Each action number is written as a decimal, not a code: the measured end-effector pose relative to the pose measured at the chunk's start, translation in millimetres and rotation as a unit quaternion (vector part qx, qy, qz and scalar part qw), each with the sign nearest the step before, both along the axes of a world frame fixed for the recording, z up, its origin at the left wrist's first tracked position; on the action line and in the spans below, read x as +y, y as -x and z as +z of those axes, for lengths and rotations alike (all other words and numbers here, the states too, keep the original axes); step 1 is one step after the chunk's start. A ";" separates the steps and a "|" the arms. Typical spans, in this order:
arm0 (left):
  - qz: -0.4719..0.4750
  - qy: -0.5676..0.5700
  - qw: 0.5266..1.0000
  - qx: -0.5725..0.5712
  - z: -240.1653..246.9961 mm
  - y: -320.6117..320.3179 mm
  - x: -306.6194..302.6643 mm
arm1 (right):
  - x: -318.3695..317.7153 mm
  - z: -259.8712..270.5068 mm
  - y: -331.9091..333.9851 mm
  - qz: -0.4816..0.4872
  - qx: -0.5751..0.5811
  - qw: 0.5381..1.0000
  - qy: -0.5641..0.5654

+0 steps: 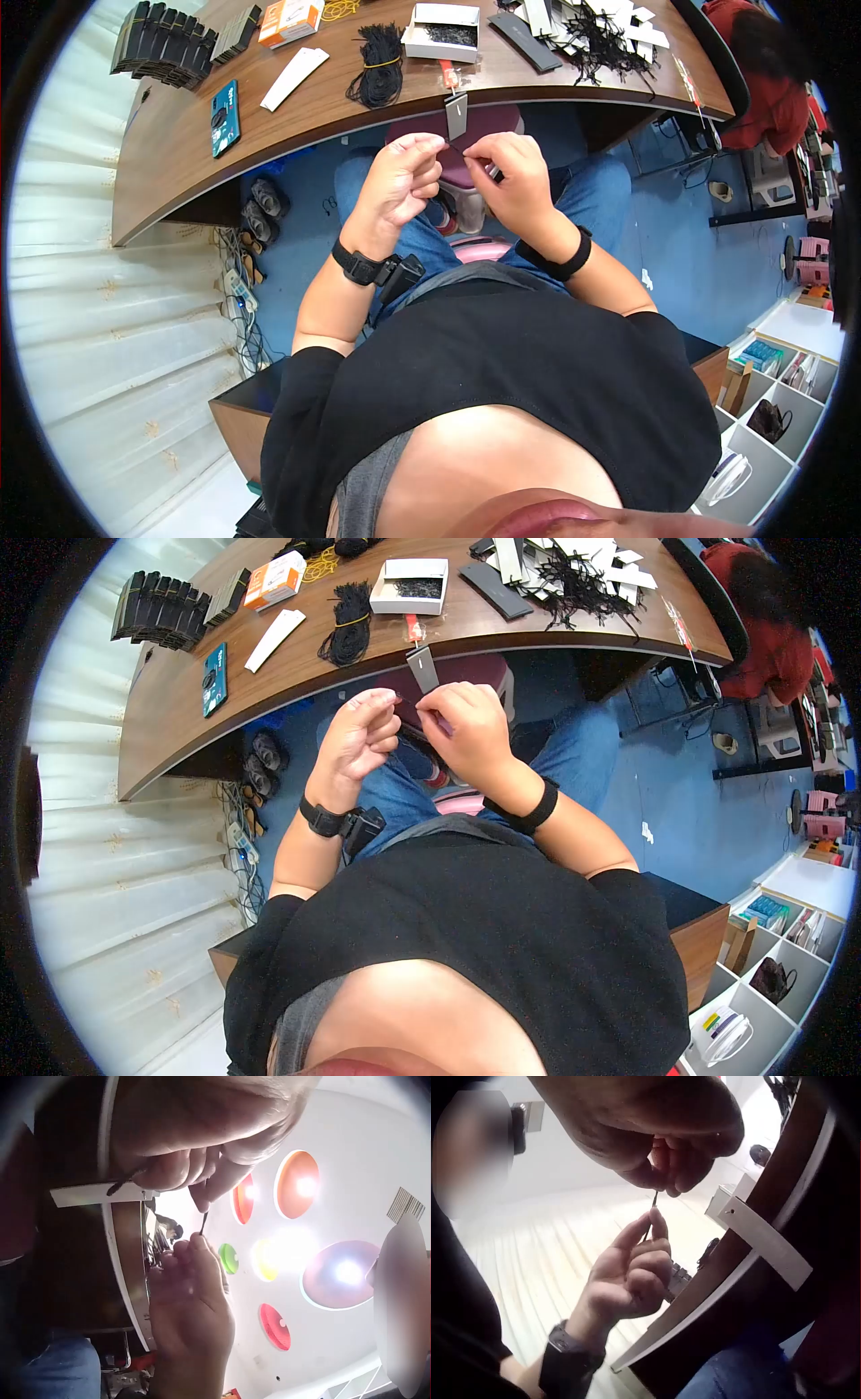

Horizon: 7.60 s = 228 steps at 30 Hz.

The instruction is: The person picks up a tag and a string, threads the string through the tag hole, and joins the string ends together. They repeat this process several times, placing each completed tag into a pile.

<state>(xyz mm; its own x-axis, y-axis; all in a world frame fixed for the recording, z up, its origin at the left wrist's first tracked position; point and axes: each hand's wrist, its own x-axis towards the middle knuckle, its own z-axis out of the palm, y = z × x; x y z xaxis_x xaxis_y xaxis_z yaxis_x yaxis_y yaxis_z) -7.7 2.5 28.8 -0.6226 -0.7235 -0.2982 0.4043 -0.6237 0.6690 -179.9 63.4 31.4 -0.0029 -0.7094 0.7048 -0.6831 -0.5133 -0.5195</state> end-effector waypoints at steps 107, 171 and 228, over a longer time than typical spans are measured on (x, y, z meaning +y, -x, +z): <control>0.095 0.306 0.931 -0.174 14.0 17.9 28.3 | 8.6 19.0 8.9 0.046 -0.084 0.994 -0.050; 0.011 0.336 0.919 -0.209 -0.6 16.8 22.1 | 7.1 -5.1 34.2 0.244 -0.499 0.759 -0.340; -0.001 0.301 0.924 -0.236 -22.0 23.3 -23.6 | -34.5 -7.7 26.3 0.098 -0.120 0.952 -0.265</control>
